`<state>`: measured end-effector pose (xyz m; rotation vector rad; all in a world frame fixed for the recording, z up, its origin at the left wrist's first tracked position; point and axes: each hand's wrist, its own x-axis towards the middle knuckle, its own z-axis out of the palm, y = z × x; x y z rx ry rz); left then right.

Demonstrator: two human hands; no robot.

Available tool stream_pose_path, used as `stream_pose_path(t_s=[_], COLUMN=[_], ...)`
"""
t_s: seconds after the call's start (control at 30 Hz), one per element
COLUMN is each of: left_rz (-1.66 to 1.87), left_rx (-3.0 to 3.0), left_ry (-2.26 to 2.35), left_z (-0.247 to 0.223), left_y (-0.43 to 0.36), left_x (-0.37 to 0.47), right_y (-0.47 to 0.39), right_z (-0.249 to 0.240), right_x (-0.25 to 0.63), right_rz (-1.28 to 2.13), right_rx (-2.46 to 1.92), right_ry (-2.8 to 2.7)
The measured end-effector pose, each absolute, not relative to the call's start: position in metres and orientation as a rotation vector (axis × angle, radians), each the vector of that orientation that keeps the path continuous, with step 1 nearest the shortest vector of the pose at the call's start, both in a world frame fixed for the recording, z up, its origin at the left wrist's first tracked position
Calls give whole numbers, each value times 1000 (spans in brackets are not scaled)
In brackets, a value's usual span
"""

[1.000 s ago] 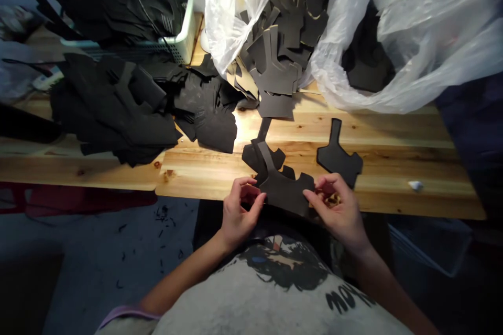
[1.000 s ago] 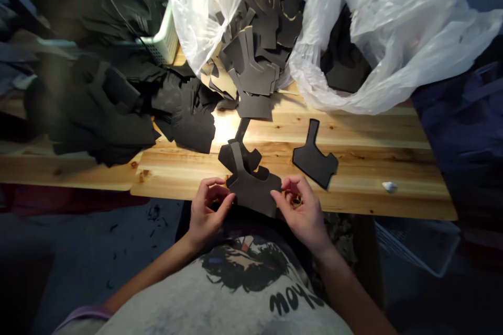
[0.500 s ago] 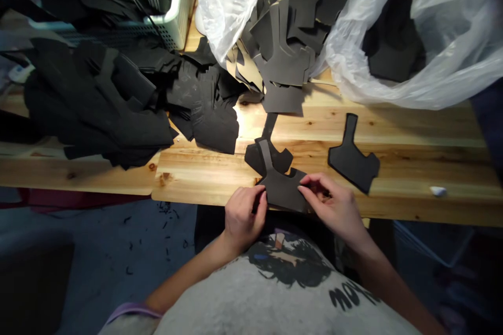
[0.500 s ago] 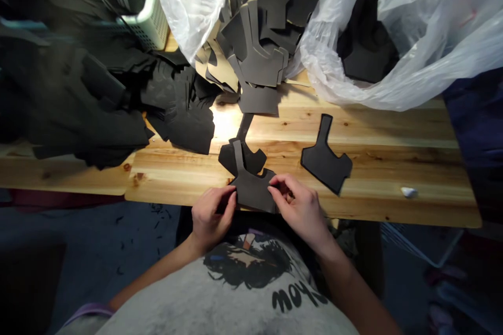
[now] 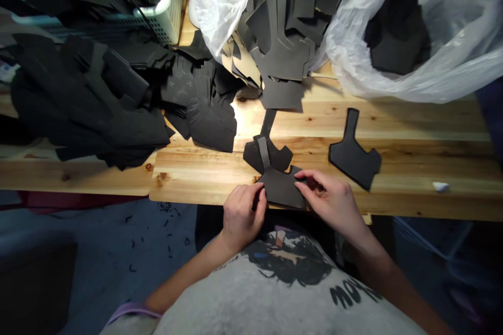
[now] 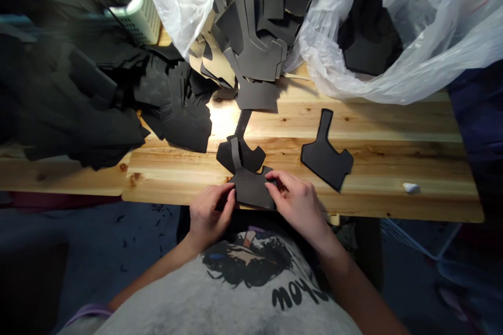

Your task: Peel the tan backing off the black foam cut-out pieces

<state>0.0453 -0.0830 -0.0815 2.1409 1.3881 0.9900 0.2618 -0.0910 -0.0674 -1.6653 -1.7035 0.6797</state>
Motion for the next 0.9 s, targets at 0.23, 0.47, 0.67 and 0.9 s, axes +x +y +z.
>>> stream_pose_path(t_s=[0.23, 0.47, 0.67, 0.9], left_rz=[955, 889, 885, 807], left_rx=[2165, 2329, 2412, 2468], left_ry=[1389, 1440, 1472, 1498], left_z=[-81, -83, -87, -84], left_y=[-83, -81, -80, -82], left_x=[45, 49, 52, 51], right_y=[-90, -96, -100, -113], right_z=[-68, -63, -64, -67], right_x=[260, 253, 278, 273], right_rz=[645, 303, 251, 493], right_rx=[-1668, -1926, -1902, -1741], right_ry=[-1738, -1842, -1857, -1735])
